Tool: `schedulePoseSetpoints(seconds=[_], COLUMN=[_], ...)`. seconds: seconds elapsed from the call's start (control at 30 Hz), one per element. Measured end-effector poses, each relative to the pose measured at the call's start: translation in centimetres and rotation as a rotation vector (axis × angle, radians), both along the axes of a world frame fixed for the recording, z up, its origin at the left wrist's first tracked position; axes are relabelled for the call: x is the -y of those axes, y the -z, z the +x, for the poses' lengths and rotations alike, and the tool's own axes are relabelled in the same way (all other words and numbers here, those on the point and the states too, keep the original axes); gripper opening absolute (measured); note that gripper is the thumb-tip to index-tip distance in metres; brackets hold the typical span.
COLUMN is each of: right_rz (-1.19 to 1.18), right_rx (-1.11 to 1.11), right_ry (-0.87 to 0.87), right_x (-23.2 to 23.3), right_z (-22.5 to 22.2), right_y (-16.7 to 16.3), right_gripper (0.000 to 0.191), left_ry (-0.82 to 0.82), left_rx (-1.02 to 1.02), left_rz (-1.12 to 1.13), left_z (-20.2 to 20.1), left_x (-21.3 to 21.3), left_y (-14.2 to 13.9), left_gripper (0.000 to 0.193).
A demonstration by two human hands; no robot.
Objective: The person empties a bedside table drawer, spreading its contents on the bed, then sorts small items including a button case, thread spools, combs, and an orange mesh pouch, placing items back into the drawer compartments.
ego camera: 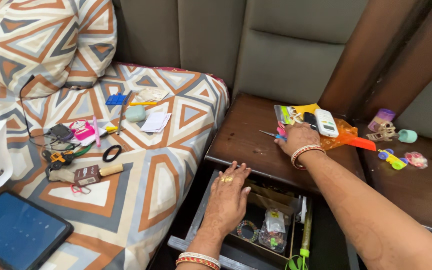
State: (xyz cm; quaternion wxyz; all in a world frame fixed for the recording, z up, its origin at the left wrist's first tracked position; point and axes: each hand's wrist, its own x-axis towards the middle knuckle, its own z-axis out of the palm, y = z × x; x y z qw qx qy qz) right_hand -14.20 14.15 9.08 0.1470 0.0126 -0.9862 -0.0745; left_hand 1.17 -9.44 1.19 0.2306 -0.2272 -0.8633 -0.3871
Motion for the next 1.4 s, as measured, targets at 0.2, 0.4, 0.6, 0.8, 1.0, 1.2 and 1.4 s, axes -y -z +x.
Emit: schedulePoseSetpoints(seconds=[0.2,0.4,0.6,0.8,1.0,1.2,1.4], right_rz=[-0.108,-0.398,-0.726,-1.083,-1.837,-2.107,-2.008], right_rx=[-0.217,-0.575,-0.251,0.335,0.323,-0.020,0.087], right_ry=[-0.048,-0.508,-0.542,-0.044,0.213,0.312,0.124], right_x=[0.4,0.9,1.3,-0.7,-2.3,0.1,3.2], right_z=[-0.6,6.5,17.5,18.5,12.7,7.9,4.7], right_y=[-1.6,-5.3,1.2,12.1,16.2,17.1,17.0], right_gripper=[0.031,0.021,0.019,0.020,0.018,0.015,0.013], left_ry=[0.003,0.018,0.076,0.093,0.071,0.056,0.034], left_rx=[0.036,-0.046,-0.145,0.107,0.442,0.770,0.795], left_rz=[0.032,0.055,0.066,-0.050,-0.365,-0.639,-0.709], left_z=[-0.2,-0.1,0.3,1.2,1.5,1.8,2.2], left_x=[0.2,0.1,0.2,0.2,0.0,0.0,-0.5], left_y=[0.0,0.2,0.1,0.9,2.6,3.9,4.8], left_gripper=[0.041,0.036,0.028,0.024,0.032,0.038,0.039])
